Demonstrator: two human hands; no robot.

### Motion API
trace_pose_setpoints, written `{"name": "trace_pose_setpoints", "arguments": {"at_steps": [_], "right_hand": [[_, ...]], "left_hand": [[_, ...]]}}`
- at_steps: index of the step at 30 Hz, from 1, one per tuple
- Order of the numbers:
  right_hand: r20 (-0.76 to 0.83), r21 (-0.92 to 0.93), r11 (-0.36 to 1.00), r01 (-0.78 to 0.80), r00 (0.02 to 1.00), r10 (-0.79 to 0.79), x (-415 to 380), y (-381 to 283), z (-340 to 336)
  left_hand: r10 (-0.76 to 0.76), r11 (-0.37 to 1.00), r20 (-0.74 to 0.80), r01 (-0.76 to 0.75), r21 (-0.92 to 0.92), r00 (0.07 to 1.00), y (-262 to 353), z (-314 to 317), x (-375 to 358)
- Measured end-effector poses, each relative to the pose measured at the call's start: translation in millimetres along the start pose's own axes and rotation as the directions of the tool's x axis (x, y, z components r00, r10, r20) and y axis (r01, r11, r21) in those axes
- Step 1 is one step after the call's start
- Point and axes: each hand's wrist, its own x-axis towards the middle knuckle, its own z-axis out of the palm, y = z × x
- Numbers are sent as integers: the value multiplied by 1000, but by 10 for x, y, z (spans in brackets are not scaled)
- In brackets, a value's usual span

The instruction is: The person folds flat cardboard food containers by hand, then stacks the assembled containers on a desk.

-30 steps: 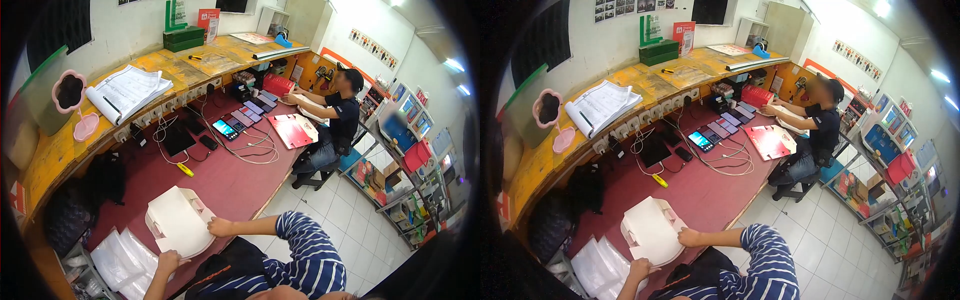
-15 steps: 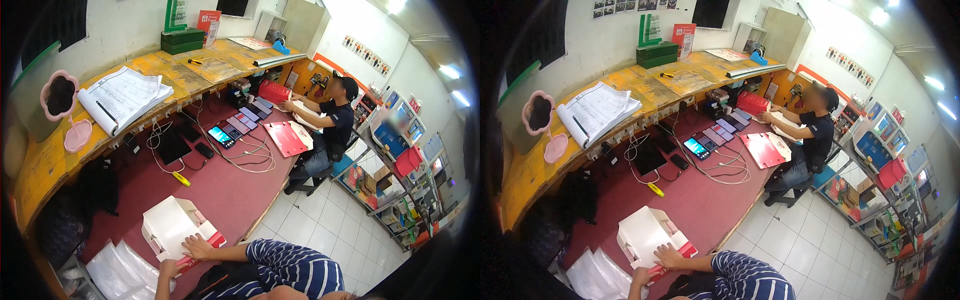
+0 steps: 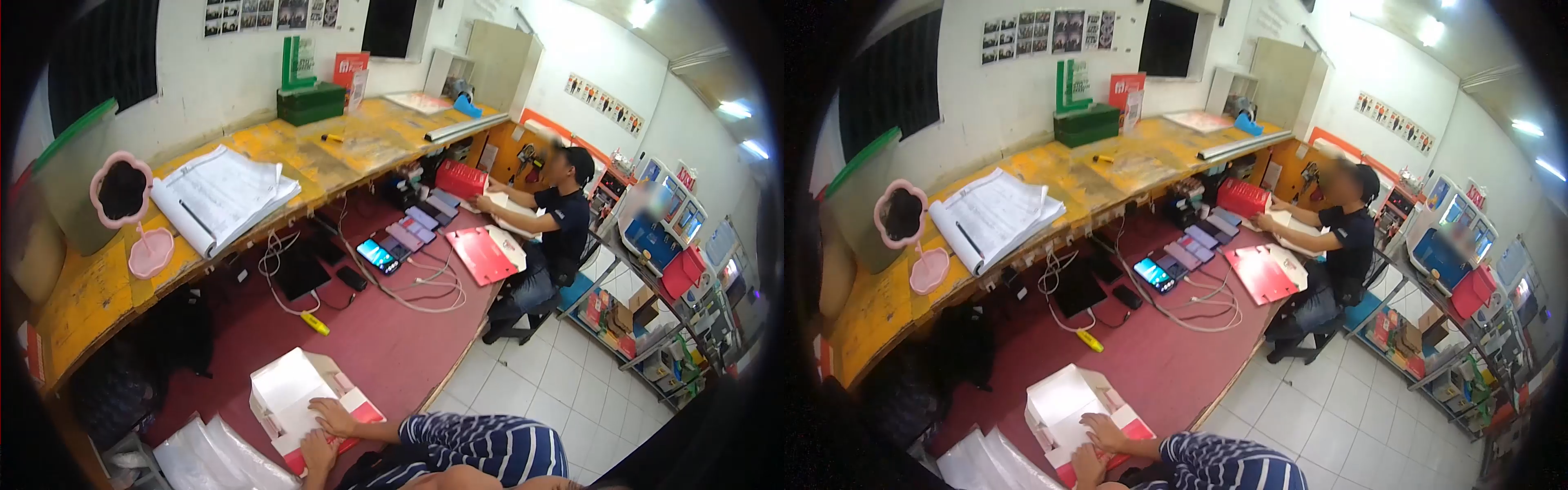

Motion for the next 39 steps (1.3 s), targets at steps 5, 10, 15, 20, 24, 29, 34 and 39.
{"name": "trace_pose_setpoints", "arguments": {"at_steps": [5,10,15,20,24,29,34,39], "right_hand": [[261,555,794,-247,958,115,53,418,-27],[664,78,858,508,615,-425,153,754,-1021],[571,-165,632,757,596,-565,-49,325,-1427],[234,267,827,495,799,-554,-108,463,-1159],[70,338,858,388,898,-434,-132,516,-1123],[142,375,927,-1,988,-57,-252,632,-1113],[-57,710,679,-190,944,324,-335,703,-843],[48,518,687,-510,819,572,-464,451,-926]], "left_hand": [[-71,997,-47,72,24,996,110,-46,70],[-44,999,-6,44,-21,999,74,-368,14],[-39,983,275,86,-162,961,105,-1045,-31],[-71,950,370,176,-257,926,34,-1129,-25],[-63,843,524,327,-428,849,55,-1261,-23],[192,700,421,177,-692,887,-372,-1325,256],[591,769,42,-547,-331,805,-1203,-1065,329],[348,927,170,-311,-210,922,-1376,-621,-185]]}}
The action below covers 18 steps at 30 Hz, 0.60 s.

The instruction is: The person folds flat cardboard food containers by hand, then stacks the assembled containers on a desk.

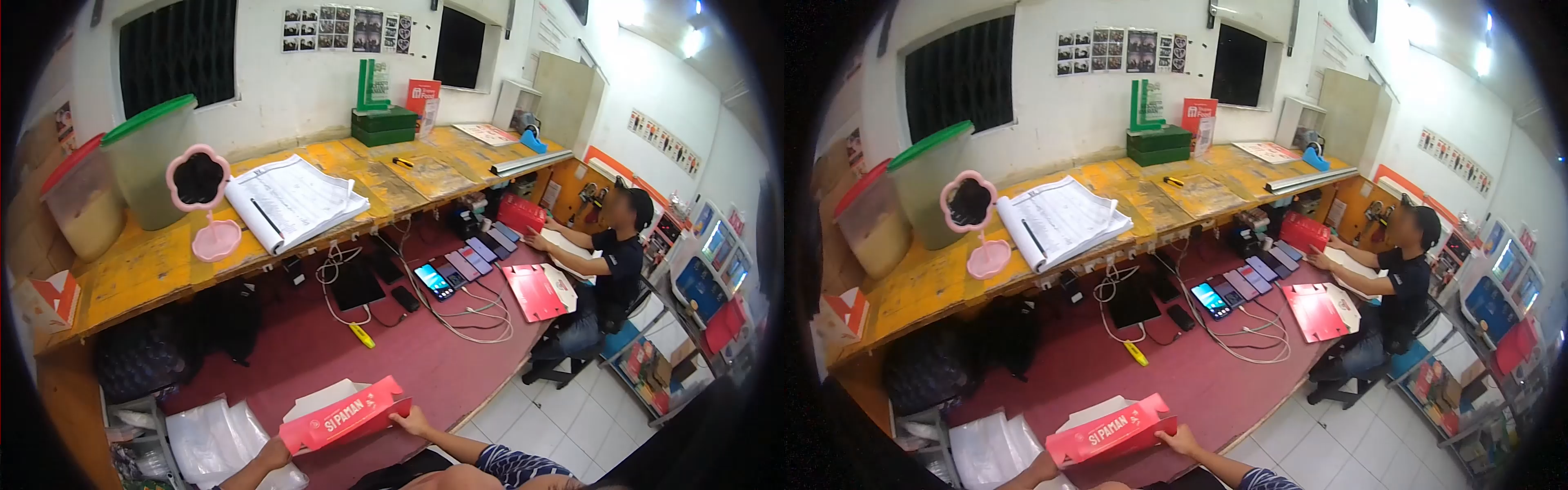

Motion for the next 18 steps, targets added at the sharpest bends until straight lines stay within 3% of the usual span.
{"name": "trace_pose_setpoints", "arguments": {"at_steps": [1,3,4,5,6,7,8,12,14,15,17,18], "right_hand": [[-12,-13,1000,-14,1000,14,-19,82,45],[-26,-186,981,-60,998,56,-19,169,136],[-15,-254,964,-74,997,73,-37,86,151],[-23,-260,962,-90,996,87,-31,87,166],[-27,-263,959,-104,995,100,-27,119,192],[-33,-265,958,-113,994,108,-1,127,212],[-18,-270,955,-121,993,121,11,138,217],[-29,-399,906,-141,990,142,76,62,251],[15,-599,754,-270,937,348,65,-127,245],[4,-596,752,-283,935,355,50,-68,261],[-87,-609,703,-367,912,401,102,51,328],[-89,-600,708,-373,910,404,65,28,341]], "left_hand": [[15,1000,6,-14,-17,1000,157,-84,-62],[280,957,-100,-269,108,955,591,-439,-139],[178,961,-115,-148,235,977,776,-513,-161],[184,963,-108,-157,221,977,997,-573,-136],[23,994,-299,11,113,954,1221,-626,-105],[-151,987,-460,159,-21,875,1307,-652,-73],[-430,879,-541,199,-434,722,1093,-194,-29],[-541,821,-522,279,-498,659,691,284,119],[-628,762,-493,349,-546,602,570,545,83],[-660,740,-489,378,-557,570,473,648,85],[-612,788,-496,415,-456,616,172,875,76],[-701,691,-439,381,-615,562,169,869,80]]}}
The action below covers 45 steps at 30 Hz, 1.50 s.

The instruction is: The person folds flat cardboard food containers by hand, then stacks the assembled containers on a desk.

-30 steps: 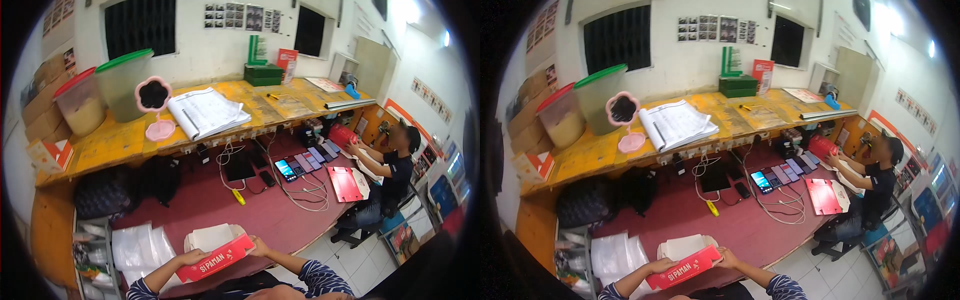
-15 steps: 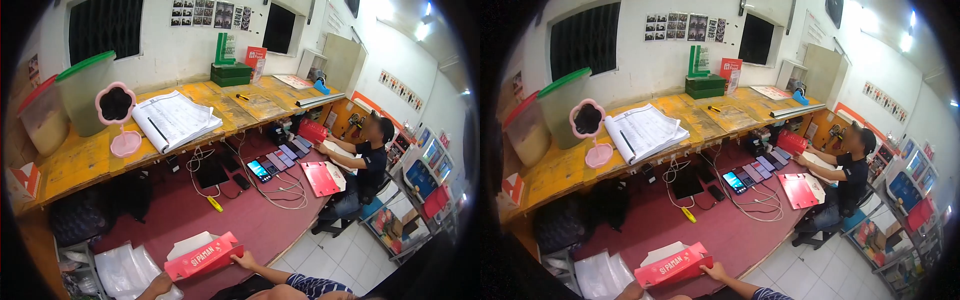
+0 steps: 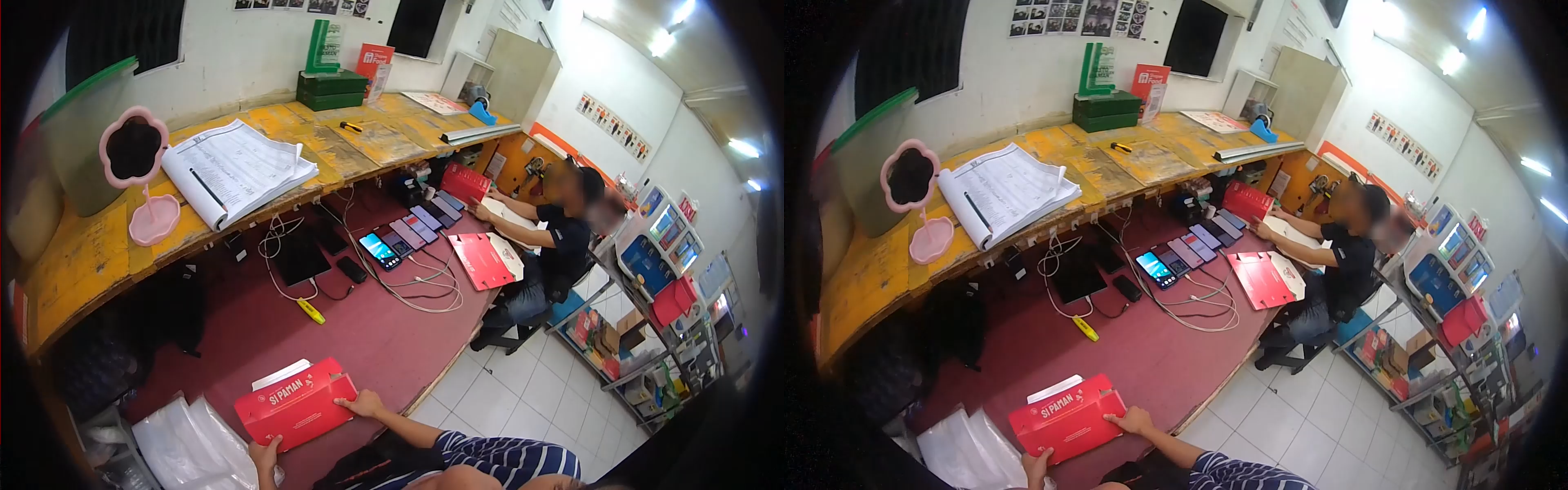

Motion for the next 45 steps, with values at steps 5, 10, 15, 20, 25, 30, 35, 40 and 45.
{"name": "trace_pose_setpoints", "arguments": {"at_steps": [5,10,15,20,25,30,35,40,45], "right_hand": [[105,30,999,-44,994,41,77,19,52],[64,-7,999,-33,997,33,74,-101,-64],[58,13,1000,-21,998,21,-90,-177,-220],[-170,-27,949,315,934,-315,-347,-148,-425],[-329,30,431,902,416,-848,-142,-195,-742],[-174,23,119,993,122,-977,184,-344,-805],[-33,67,332,941,334,-942,279,-294,-733],[-237,250,512,822,564,-791,370,-38,-496],[-54,522,689,503,825,-562,338,51,-353]], "left_hand": [[24,916,-517,188,354,856,876,203,70],[-167,770,-594,481,420,787,823,504,201],[-136,850,-565,389,355,814,893,404,163],[43,987,-576,56,153,817,936,143,68],[55,998,-468,-39,45,882,1042,-203,479],[-96,934,-280,-11,-357,955,1217,-273,678],[-96,891,-74,52,-450,993,1076,-436,744],[509,859,177,-483,-170,842,1133,-708,676],[612,705,358,-692,156,705,1034,-576,1018]]}}
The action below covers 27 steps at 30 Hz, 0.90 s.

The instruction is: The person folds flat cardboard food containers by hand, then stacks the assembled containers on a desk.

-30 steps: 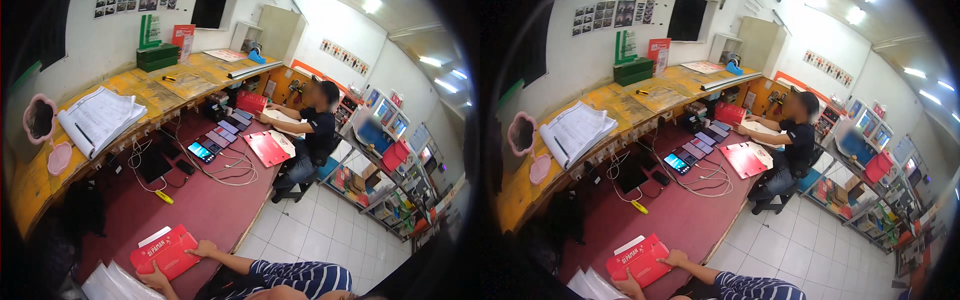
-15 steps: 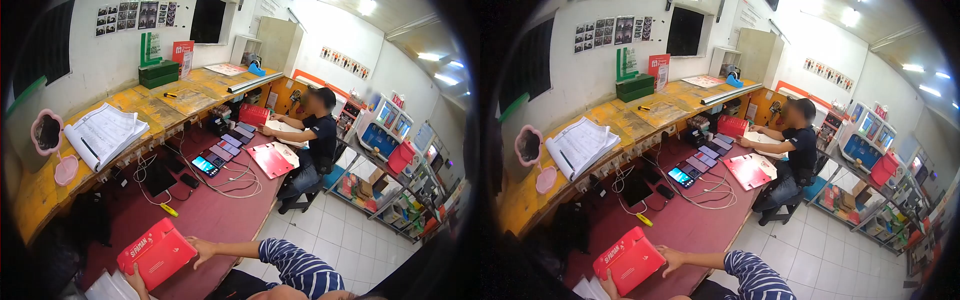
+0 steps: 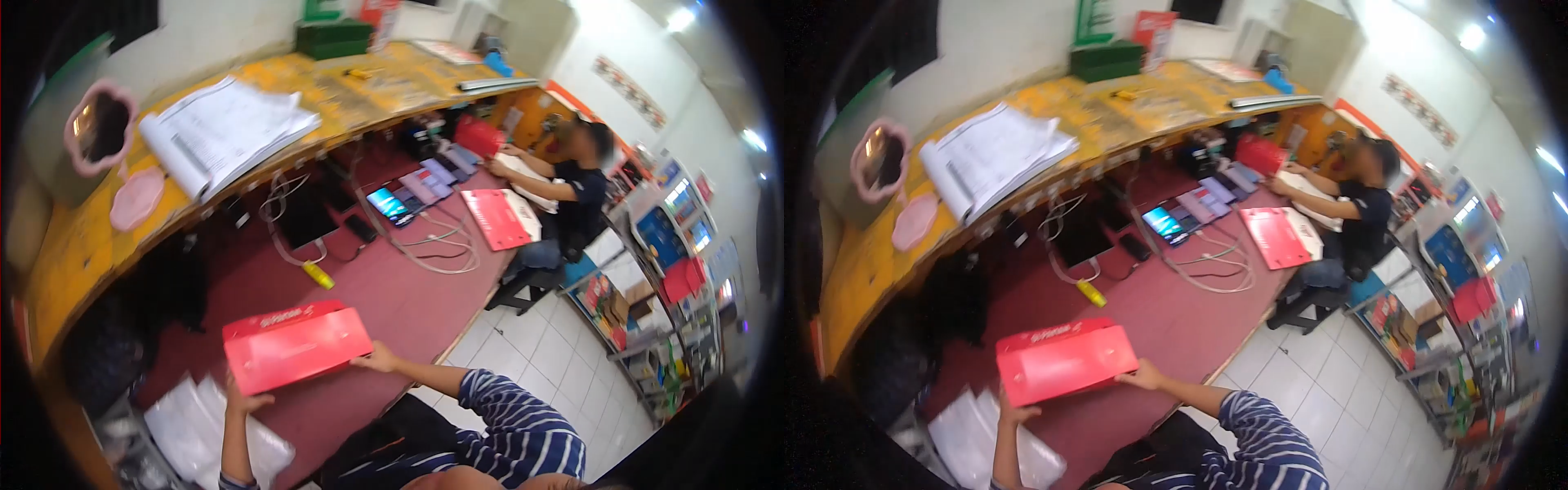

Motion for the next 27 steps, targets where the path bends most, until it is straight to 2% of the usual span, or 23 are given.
{"name": "trace_pose_setpoints", "arguments": {"at_steps": [1,3,4,5,6,7,8,9,10,11,12,13,14,16,17,21,23,24,25,26,27], "right_hand": [[-9,22,999,-30,1000,30,-21,4,2],[-33,105,990,-97,994,101,-53,-36,55],[-45,164,977,-139,988,148,-73,-44,108],[-71,215,954,-210,971,230,-71,41,181],[-97,263,923,-280,944,314,-68,126,257],[-45,261,914,-310,942,332,-82,103,312],[-107,364,855,-370,895,433,-15,-35,323],[-168,465,783,-414,827,537,40,-113,338],[-144,459,774,-436,823,550,56,-97,347],[-207,227,860,-456,841,501,78,-67,340],[-254,-18,894,-448,866,430,116,-64,339],[-304,-207,820,-533,832,464,168,-119,345],[-297,-208,821,-532,834,465,275,-165,346],[-329,-363,726,-584,809,486,299,-246,373],[-311,-370,740,-561,826,470,321,-63,367],[-313,-405,744,-532,845,433,252,-122,320],[-273,-201,940,-274,938,215,50,-357,299],[-283,-211,943,-259,939,195,-42,-433,253],[-346,-342,933,-109,938,-18,-130,-503,207],[-377,-476,879,31,896,-236,-201,-588,159],[-382,-484,874,47,887,-259,-297,-712,76]], "left_hand": [[-73,993,114,84,-86,991,-115,47,19],[-115,954,139,149,-262,983,-34,-7,181],[-31,989,-78,19,-146,996,-129,94,181],[-122,969,-146,86,-232,982,-153,144,135],[-232,939,-93,199,-279,968,-98,124,153],[-334,895,-30,307,-323,942,-42,118,168],[-413,805,-33,348,-480,910,-61,190,150],[-503,767,-37,427,-479,863,8,175,144],[-584,722,-40,496,-482,811,66,170,103],[-603,709,-37,514,-483,797,47,261,-39],[-697,682,-79,625,-380,712,0,420,-203],[-771,633,-135,724,-275,623,-9,485,-261],[-775,629,-137,729,-272,617,-78,545,-236],[-849,529,-119,826,-195,515,-45,577,-179],[-865,502,-97,850,-157,493,-119,593,-194],[-866,494,-140,865,-87,481,-56,545,-201],[-793,585,-291,802,-122,535,110,548,-229],[-785,597,-303,791,-134,541,196,553,-196],[-768,630,-330,741,-233,550,299,545,-142],[-749,659,-360,677,-327,556,385,523,-55],[-810,580,-224,681,-447,543,490,479,73]]}}
